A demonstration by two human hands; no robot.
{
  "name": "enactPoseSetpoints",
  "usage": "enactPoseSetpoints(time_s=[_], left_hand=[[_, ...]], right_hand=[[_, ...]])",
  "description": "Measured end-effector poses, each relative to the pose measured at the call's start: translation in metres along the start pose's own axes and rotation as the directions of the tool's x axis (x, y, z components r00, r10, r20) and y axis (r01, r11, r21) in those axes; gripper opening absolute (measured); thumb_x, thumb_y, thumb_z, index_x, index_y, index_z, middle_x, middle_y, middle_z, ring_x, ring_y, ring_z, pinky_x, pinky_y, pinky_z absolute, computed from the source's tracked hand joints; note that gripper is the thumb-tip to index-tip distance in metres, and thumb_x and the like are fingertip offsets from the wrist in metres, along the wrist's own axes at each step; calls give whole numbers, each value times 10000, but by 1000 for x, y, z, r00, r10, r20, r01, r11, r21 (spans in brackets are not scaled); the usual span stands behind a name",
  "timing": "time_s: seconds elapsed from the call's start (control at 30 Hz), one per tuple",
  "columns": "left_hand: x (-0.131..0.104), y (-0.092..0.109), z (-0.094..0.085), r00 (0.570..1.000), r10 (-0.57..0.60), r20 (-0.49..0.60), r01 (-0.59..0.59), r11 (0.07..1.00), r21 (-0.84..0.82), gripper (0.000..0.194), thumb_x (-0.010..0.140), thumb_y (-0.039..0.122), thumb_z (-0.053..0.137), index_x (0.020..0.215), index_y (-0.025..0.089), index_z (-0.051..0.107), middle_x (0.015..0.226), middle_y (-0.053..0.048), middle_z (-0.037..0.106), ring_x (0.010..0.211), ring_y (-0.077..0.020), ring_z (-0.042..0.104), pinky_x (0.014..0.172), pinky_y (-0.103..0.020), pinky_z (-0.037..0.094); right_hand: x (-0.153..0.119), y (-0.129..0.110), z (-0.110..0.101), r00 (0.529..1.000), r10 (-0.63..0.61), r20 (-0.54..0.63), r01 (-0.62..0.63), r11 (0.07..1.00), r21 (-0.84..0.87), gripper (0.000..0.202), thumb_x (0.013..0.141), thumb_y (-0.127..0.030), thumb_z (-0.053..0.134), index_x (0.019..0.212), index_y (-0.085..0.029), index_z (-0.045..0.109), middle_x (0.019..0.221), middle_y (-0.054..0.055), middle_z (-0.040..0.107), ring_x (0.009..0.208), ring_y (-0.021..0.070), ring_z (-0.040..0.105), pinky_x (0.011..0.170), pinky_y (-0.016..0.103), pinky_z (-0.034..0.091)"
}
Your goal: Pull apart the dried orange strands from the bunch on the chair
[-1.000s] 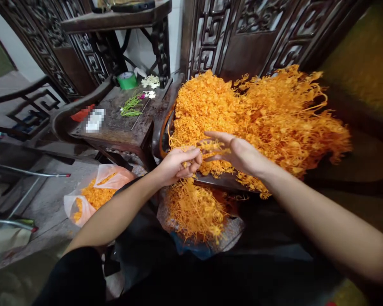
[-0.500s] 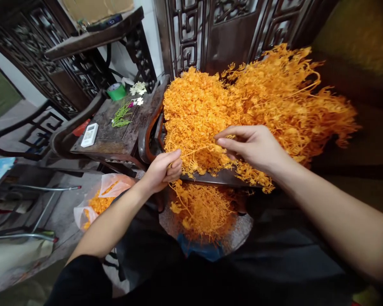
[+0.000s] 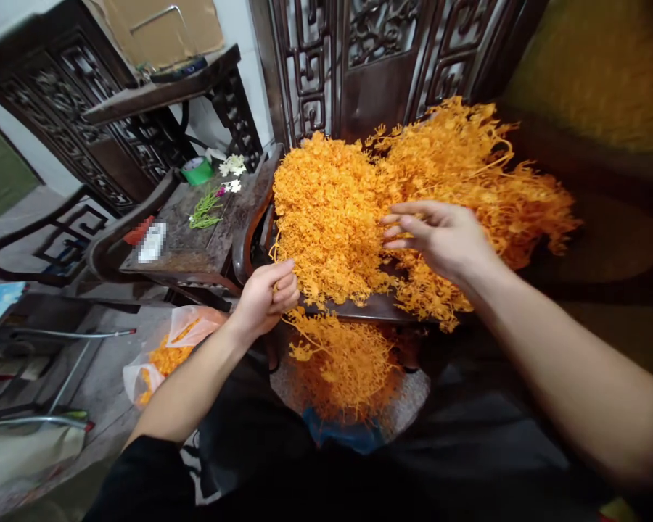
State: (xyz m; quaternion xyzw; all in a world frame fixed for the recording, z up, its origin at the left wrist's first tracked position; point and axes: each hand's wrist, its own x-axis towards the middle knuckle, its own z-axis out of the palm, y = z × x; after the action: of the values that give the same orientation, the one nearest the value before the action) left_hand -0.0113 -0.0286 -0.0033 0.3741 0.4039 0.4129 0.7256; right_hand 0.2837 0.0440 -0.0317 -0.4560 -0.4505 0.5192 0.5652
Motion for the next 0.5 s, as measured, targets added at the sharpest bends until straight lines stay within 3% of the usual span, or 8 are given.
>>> enactPoseSetpoints(time_s=[0.13, 0.23, 0.3, 0.37, 0.43, 0.5], left_hand=[[2, -5, 4, 999, 25, 22, -25, 1000, -17, 539, 914, 414, 651, 534, 193, 339, 424, 86, 290, 329, -27, 210, 392, -217, 151], [2, -8, 5, 999, 31, 37, -30, 999, -18, 538, 921, 420, 651, 539, 193, 348, 420, 87, 292, 326, -29, 215, 391, -216, 153], [1, -9, 4, 999, 26, 39, -26, 1000, -18, 535, 925, 414, 652, 541, 191, 355, 419, 86, 302, 325, -28, 217, 390, -215, 145], [1, -8, 2, 999, 11, 31, -9, 999, -40, 525, 930, 402, 644, 541, 189, 362, 418, 86, 309, 321, -28, 217, 387, -217, 144], [1, -8, 0, 999, -25, 25, 27, 996, -84, 512, 935, 389, 629, 544, 191, 364, 415, 88, 308, 314, -31, 218, 383, -217, 157], [1, -7, -1, 997, -65, 31, 68, 991, -119, 506, 942, 382, 612, 546, 193, 360, 412, 88, 308, 308, -34, 220, 378, -215, 171]], right_hand=[[-21, 9, 34, 942, 163, 295, -154, 987, -54, 253, 868, -405, 704, 998, -192, 747, 733, 14, 526, 609, 133, 462, 566, 325, 434], [-32, 6, 48, 850, 253, 461, -177, 963, -203, 584, 940, -690, 516, 1045, -175, 769, 646, -5, 400, 578, 147, 368, 553, 334, 360], [-38, 1, 52, 824, 181, 538, -11, 952, -305, 727, 908, -788, 486, 1237, -183, 722, 690, 3, 449, 603, 157, 395, 575, 332, 368], [-44, -3, 54, 798, 14, 603, 261, 893, -366, 818, 840, -772, 630, 1445, -223, 585, 794, 15, 542, 675, 171, 476, 632, 329, 409], [-48, -6, 57, 725, -154, 671, 523, 758, -390, 869, 808, -699, 736, 1521, -266, 497, 937, 43, 622, 804, 205, 560, 729, 344, 456], [-51, -4, 60, 637, -242, 732, 693, 597, -405, 723, 882, -635, 697, 1482, -265, 535, 1054, 85, 654, 919, 239, 602, 804, 365, 472]])
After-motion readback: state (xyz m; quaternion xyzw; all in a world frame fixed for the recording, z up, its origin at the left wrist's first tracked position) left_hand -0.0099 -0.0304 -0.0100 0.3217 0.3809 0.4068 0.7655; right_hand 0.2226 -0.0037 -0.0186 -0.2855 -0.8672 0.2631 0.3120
